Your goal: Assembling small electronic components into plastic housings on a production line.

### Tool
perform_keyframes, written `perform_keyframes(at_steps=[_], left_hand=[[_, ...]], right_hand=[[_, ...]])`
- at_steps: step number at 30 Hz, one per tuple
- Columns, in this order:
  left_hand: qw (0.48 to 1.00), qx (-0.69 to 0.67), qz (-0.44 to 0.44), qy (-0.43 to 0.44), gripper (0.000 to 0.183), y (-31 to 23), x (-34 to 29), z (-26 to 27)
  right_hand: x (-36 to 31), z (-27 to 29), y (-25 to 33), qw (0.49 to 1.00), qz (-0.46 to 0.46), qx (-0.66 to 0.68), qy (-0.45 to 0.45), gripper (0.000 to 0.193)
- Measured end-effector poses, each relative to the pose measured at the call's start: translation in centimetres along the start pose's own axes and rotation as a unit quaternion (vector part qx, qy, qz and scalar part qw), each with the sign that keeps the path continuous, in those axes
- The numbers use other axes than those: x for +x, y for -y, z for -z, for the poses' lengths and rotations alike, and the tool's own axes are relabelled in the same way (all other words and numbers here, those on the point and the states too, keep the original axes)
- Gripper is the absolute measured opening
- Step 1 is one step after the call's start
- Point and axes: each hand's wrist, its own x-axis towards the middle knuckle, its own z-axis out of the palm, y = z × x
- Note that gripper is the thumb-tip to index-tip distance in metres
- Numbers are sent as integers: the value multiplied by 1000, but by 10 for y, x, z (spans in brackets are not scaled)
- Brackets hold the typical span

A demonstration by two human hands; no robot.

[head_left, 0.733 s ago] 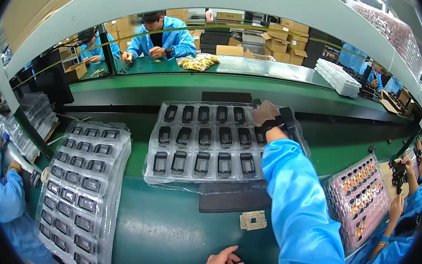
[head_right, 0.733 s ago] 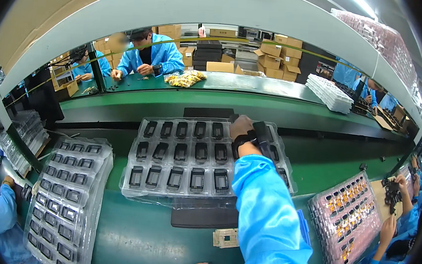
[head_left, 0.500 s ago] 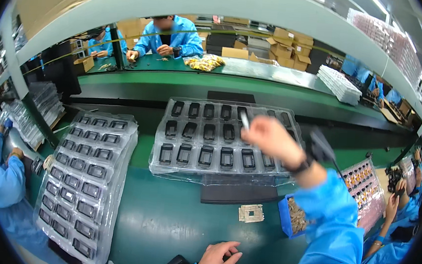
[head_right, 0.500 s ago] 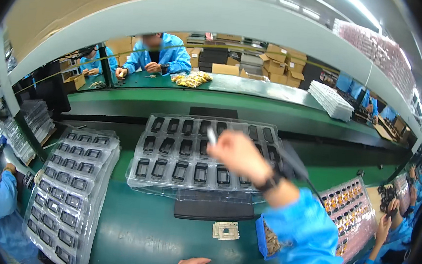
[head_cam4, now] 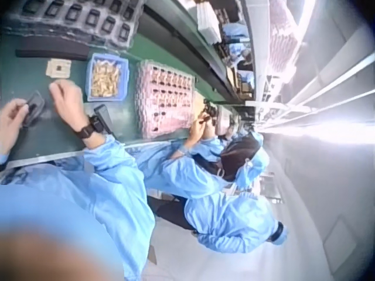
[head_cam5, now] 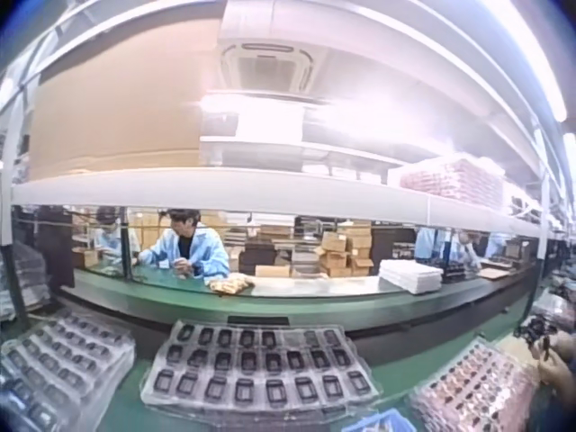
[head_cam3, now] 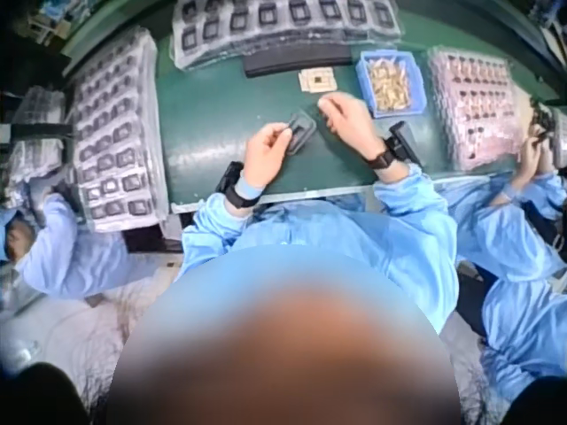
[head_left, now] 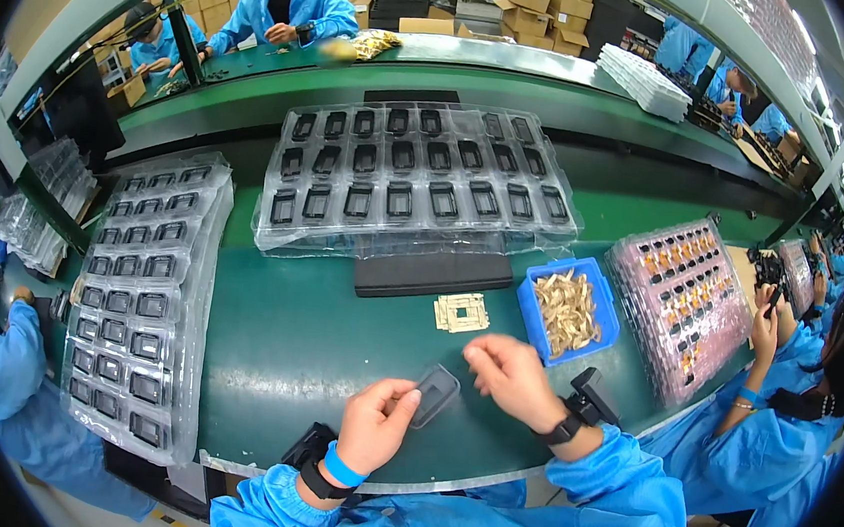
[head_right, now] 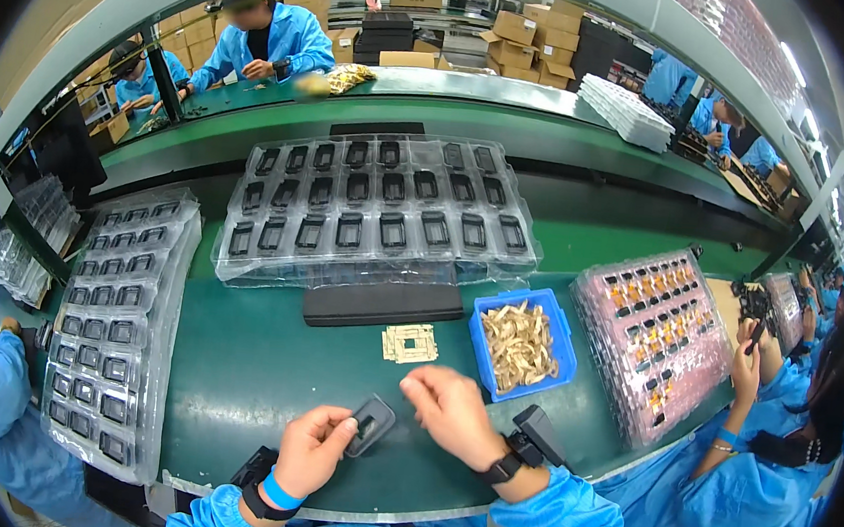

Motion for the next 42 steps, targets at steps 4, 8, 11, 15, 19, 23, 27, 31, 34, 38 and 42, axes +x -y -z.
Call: perform_keyframes(at_steps=[4, 8, 11, 15, 19, 23, 27, 31, 34, 38, 42], left_hand=[[978, 191, -89, 6, 9, 10, -6, -9], [965, 237, -116, 0, 9, 11, -15, -18], [956, 267, -119, 2, 11, 11, -17, -20], [950, 287, -122, 3, 16, 10, -17, -21], [952, 271, -142, -10, 17, 11, -14, -20], [967, 225, -116, -17, 15, 1, -2, -13], [960, 241, -139, -32, 17, 1, 30, -18], [983, 183, -16, 21, 18, 8, 47, -23], [990, 137, 12, 8, 17, 6, 46, -26], [997, 79, 17, -3, 15, 10, 47, -28], [996, 71, 48, 14, 14, 4, 45, -27]], right_hand=[[14, -11, -23, 968, 114, -205, -91, 15], [21, -14, -26, 964, 96, -227, -103, 17], [23, -13, -28, 966, 91, -220, -102, 17], [30, -12, -31, 962, 87, -245, -84, 10], [26, -8, -28, 959, 106, -260, -47, 6], [15, -3, -21, 950, 139, -281, 1, 15], [6, -3, -16, 927, 188, -324, 34, 26], [3, -6, -19, 932, 193, -304, 41, 23], [0, -7, -24, 968, 185, -169, -21, 16], [-1, -10, -23, 984, 151, -93, -19, 16], [1, -10, -28, 987, 138, -88, -5, 16]])
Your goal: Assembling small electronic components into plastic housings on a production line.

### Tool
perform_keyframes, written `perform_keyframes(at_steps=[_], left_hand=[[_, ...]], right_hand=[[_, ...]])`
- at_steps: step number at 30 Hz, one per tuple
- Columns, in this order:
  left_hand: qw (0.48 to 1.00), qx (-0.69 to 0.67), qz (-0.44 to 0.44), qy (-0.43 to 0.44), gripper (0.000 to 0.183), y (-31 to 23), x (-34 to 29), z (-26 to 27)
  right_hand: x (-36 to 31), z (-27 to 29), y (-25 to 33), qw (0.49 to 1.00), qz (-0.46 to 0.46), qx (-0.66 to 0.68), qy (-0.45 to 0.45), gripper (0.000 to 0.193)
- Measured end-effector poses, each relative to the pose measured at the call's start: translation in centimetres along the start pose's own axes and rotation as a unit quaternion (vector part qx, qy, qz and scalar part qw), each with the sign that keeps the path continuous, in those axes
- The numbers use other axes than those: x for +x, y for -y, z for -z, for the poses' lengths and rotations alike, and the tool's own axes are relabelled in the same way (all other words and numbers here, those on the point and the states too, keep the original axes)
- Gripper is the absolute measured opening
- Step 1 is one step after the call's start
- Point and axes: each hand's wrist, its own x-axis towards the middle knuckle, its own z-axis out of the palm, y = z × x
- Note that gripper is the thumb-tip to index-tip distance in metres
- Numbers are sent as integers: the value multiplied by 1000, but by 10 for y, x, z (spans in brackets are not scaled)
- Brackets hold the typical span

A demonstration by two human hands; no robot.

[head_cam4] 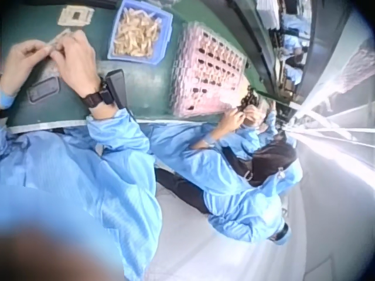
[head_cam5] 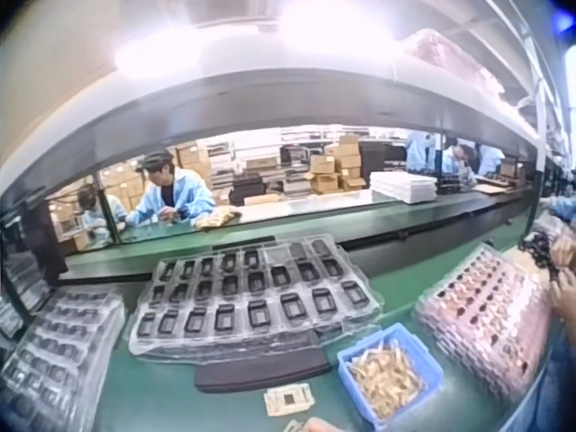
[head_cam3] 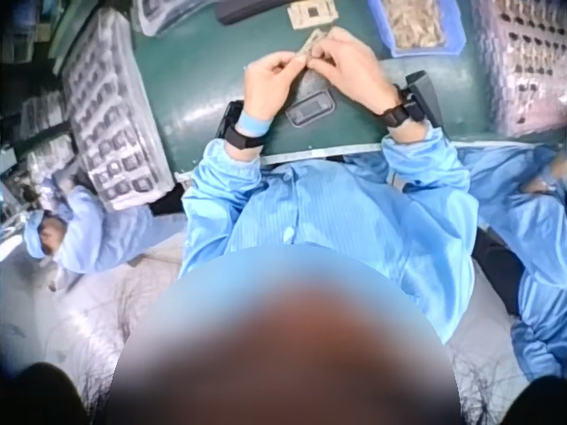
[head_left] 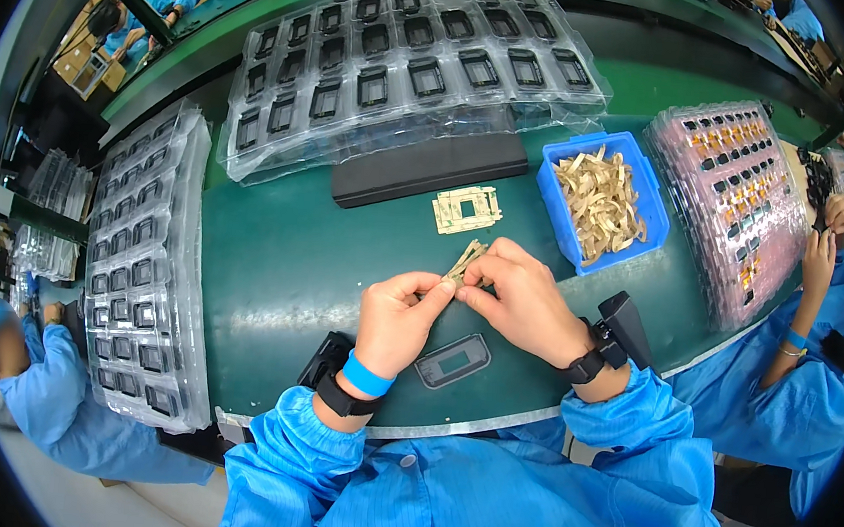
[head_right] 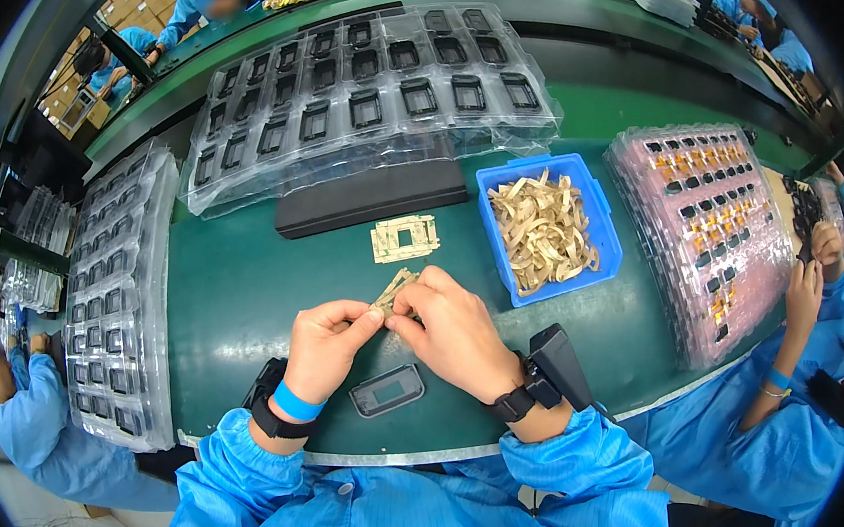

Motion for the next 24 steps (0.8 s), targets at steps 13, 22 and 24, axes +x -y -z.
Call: perform_keyframes(at_steps=[13, 22, 24], left_hand=[[996, 67, -53, -6, 19, -7, -11, 9], [996, 76, 2, 53, 15, -19, -28, 9], [996, 71, -15, 49, 14, -18, -31, 8]], right_hand=[[-5, 10, 18, 991, 50, -117, 40, 8], [-16, 15, 31, 1000, 11, -9, 23, 8], [-18, 14, 31, 1000, 12, -12, 21, 8]])
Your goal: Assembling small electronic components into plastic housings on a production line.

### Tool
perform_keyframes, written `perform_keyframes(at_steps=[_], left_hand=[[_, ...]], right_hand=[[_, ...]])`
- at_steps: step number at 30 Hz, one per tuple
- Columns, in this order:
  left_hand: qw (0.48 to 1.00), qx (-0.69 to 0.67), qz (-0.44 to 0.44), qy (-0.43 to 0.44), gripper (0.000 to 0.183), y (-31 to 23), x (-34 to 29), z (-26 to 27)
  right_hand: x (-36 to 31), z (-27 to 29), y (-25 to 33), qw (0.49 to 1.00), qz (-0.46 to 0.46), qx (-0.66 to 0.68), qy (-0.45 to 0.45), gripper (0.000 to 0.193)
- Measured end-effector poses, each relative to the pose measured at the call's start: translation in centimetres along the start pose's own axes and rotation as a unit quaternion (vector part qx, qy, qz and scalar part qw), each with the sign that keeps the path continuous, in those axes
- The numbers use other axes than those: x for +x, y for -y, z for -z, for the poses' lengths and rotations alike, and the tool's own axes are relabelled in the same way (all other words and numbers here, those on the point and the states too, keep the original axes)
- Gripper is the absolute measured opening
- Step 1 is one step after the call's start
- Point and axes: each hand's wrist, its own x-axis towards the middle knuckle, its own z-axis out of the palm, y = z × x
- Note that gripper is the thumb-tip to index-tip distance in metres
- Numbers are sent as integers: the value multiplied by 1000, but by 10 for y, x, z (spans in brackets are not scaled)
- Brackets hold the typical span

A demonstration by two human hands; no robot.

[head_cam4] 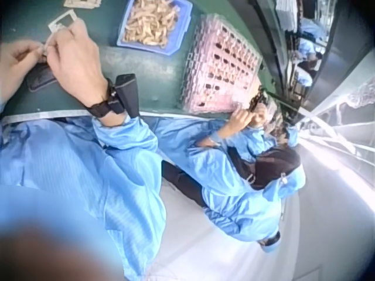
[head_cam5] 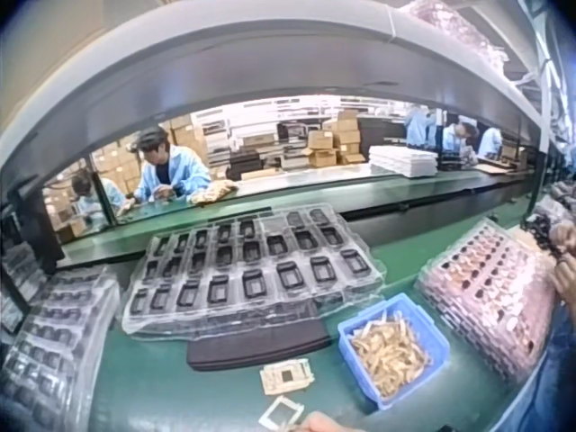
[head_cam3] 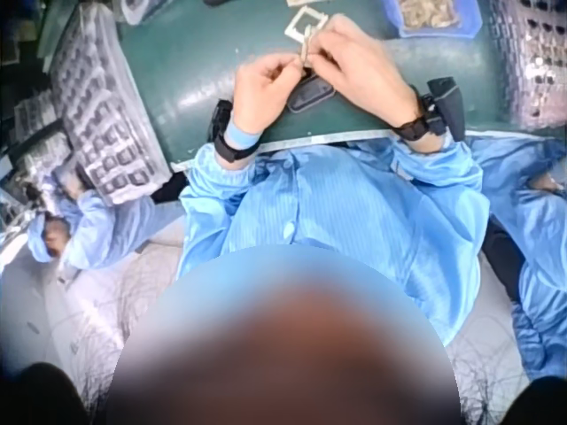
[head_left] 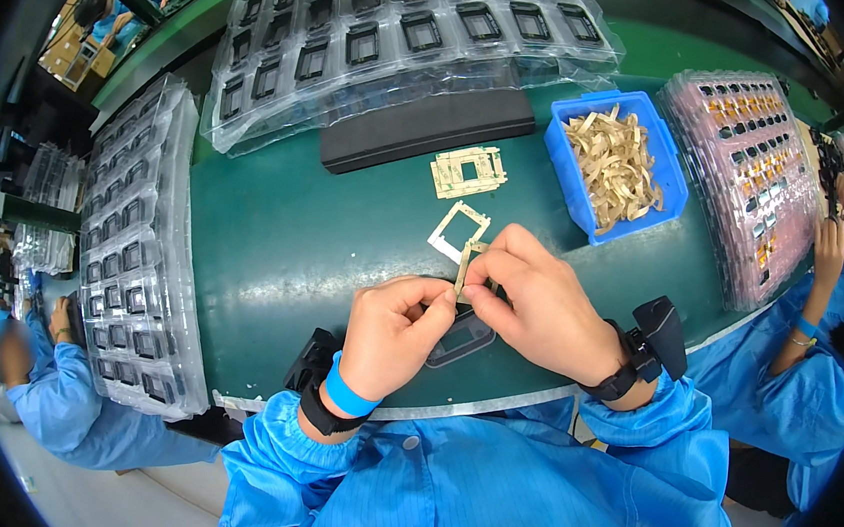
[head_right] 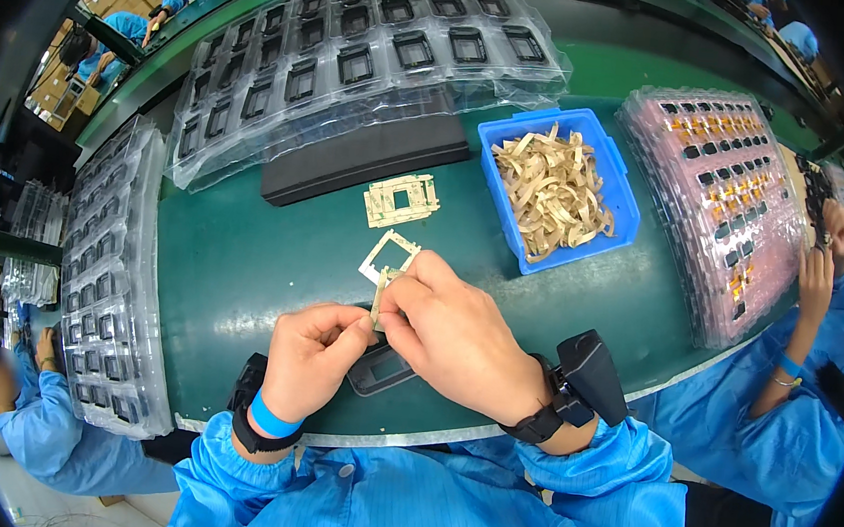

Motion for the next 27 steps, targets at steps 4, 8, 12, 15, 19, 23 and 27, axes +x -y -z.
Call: perform_keyframes(at_steps=[4, 8, 12, 15, 19, 23, 27], left_hand=[[1000, -8, -14, -12, 13, -4, -4, -1], [999, -1, -32, -15, 14, -3, -5, -3], [998, -61, 27, -4, 15, -2, -8, -5], [991, -117, 69, 6, 16, -6, -7, -6], [980, -172, 96, -8, 17, -12, -5, -8], [980, -177, 87, -15, 17, -10, -7, -5], [988, -145, 52, -7, 17, -17, -9, -7]], right_hand=[[-2, -1, 1, 1000, 10, 8, 7, 8], [-5, -2, 2, 1000, 0, 9, -3, 9], [-6, -2, 2, 997, 43, -62, -6, 13], [-7, 1, -2, 984, 132, -117, -27, 17], [-10, 12, -6, 983, 149, -41, -104, 18], [1, 55, -9, 978, 5, -20, -208, 11], [8, 82, -48, 960, -51, -85, -261, 14]])
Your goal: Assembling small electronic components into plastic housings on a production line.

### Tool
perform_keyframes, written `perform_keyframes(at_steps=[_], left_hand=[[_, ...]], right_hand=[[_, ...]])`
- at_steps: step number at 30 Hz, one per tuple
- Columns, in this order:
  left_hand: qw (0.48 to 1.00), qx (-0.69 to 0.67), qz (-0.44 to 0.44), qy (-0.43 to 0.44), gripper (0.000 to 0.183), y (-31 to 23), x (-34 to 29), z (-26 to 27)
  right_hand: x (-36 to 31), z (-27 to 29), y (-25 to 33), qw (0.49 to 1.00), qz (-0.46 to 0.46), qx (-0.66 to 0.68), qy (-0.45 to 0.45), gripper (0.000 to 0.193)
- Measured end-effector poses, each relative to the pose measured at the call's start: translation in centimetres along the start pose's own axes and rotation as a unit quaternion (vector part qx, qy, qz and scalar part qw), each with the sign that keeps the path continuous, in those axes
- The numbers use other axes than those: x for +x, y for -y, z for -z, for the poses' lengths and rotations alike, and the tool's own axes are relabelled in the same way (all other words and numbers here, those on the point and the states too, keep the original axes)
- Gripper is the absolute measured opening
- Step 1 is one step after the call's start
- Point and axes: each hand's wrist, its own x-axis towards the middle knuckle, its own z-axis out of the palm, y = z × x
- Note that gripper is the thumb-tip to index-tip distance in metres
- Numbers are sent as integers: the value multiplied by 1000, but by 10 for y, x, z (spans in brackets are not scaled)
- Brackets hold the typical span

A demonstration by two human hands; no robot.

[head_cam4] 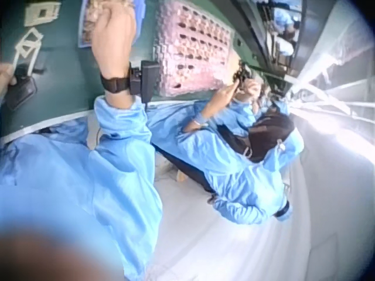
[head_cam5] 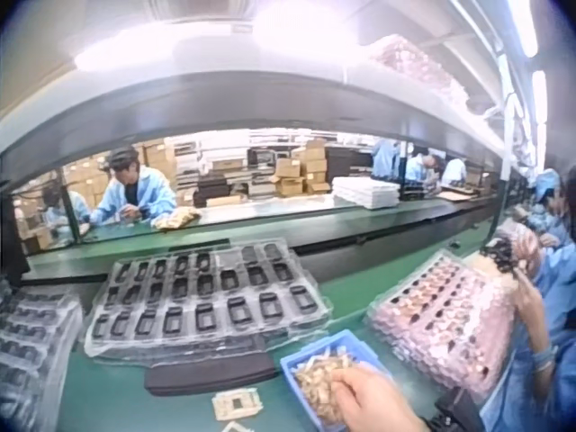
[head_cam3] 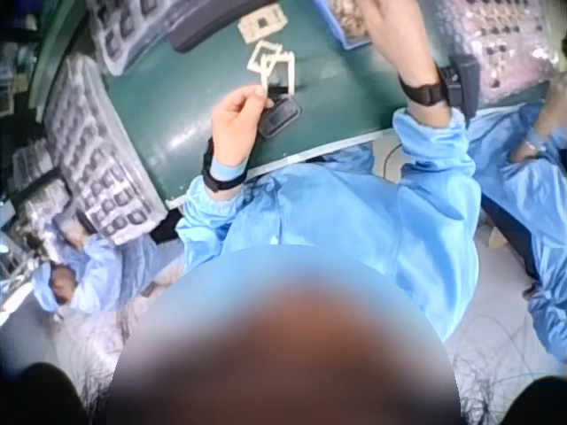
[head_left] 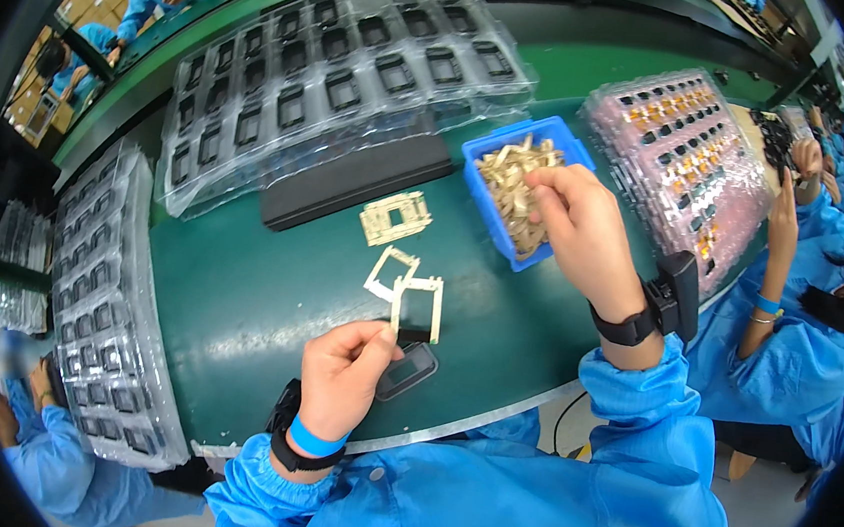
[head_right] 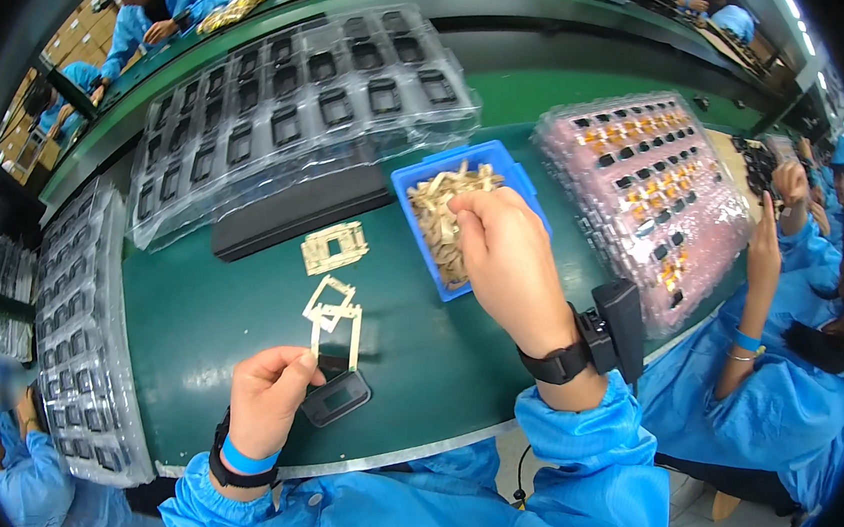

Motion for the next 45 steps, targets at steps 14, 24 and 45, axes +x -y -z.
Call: perform_keyframes(at_steps=[14, 24, 45], left_hand=[[994, 58, -63, 61, 13, -1, 5, -9], [985, 69, -157, 36, 10, -15, 20, -36], [983, 85, -150, 58, 10, -23, 55, -63]], right_hand=[[-28, 6, 43, 860, -265, 332, 283, 20], [-59, -16, 51, 990, 139, 13, 29, 17], [-53, 30, 25, 988, -61, 75, -120, 6]])
